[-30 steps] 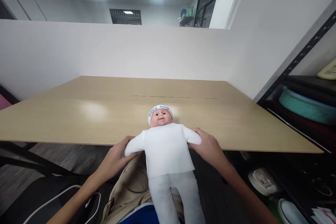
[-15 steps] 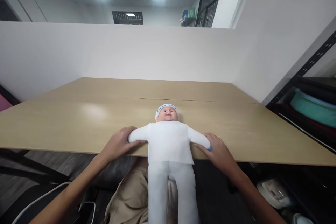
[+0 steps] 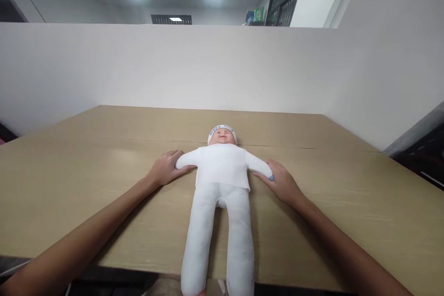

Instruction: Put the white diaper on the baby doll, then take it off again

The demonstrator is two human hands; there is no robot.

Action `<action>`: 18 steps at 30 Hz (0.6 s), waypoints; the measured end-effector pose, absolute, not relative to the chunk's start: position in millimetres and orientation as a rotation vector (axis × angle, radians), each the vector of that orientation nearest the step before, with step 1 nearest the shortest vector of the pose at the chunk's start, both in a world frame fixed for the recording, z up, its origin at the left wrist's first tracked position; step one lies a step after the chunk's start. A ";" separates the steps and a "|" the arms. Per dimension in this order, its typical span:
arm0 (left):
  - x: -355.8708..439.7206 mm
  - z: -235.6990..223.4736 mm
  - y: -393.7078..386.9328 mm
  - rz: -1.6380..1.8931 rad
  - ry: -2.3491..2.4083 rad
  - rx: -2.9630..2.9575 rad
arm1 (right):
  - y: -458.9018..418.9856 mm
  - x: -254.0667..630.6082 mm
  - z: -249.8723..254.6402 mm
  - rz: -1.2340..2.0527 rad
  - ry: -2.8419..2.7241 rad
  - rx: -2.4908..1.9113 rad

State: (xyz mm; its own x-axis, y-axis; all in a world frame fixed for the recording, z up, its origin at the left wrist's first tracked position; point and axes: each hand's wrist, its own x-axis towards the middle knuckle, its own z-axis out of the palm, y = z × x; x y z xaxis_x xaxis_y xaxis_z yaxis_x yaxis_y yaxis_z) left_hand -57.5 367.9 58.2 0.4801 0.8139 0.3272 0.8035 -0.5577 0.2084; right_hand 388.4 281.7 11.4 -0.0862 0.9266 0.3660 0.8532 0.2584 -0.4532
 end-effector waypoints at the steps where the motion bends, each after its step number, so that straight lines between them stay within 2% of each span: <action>1: -57.6 57.2 378.0 0.627 1.469 2.678 | 293.0 388.8 11.0 0.171 -1.950 -1.602; 18: -73.4 43.7 518.8 1.005 1.363 2.710 | 430.7 419.5 4.1 -0.151 -2.006 -1.533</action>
